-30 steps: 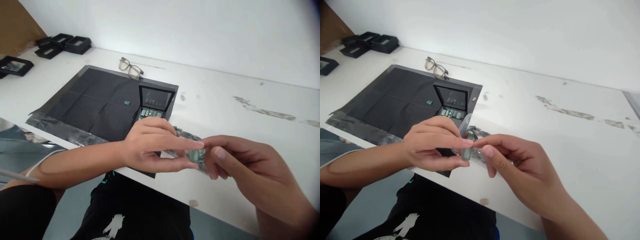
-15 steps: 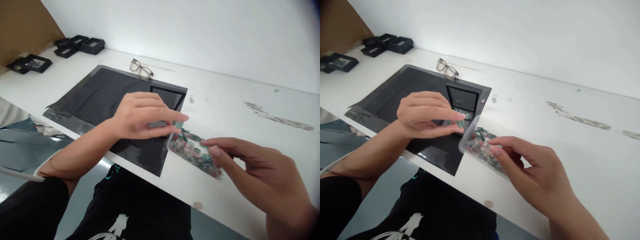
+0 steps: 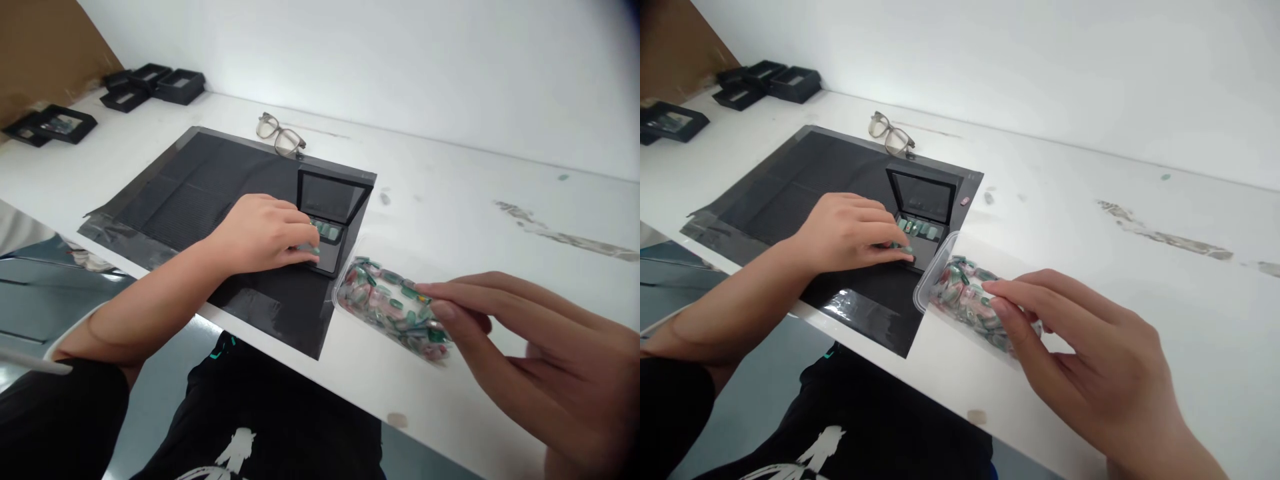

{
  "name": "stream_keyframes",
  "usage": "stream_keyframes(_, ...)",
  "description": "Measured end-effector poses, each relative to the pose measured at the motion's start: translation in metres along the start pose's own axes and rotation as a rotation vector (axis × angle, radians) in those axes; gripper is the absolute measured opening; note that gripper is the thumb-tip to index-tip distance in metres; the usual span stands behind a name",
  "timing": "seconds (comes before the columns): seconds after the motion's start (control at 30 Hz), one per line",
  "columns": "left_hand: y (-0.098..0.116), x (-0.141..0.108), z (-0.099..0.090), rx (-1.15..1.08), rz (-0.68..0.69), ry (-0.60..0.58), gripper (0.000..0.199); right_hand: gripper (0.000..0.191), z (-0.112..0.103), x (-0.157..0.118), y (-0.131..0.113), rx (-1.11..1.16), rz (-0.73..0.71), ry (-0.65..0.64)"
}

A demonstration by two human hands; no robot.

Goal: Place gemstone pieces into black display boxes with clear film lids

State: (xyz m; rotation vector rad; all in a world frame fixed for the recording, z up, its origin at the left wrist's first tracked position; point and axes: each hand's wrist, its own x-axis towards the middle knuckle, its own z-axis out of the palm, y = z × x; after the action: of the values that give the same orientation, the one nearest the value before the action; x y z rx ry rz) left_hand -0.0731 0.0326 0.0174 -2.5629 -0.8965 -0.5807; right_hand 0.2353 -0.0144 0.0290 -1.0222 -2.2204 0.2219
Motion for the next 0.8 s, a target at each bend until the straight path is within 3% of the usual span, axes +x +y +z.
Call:
stream_keyframes(0.33, 0.005, -0.001, 0.000, 0.058, 0.025, 0.074, 0.016, 0.020, -0.003, -0.005, 0.007, -0.052, -0.035, -0.028)
stream_keyframes(0.6, 0.010, 0.001, 0.002, -0.023, 0.104, -0.060, 0.024, 0.020, -0.004, -0.002, 0.008, -0.075, -0.099, -0.045)
stream_keyframes(0.8, 0.010, 0.001, 0.002, -0.146, 0.050, -0.211, 0.030, 0.020, -0.002, -0.002, 0.012, -0.086, -0.105, -0.056)
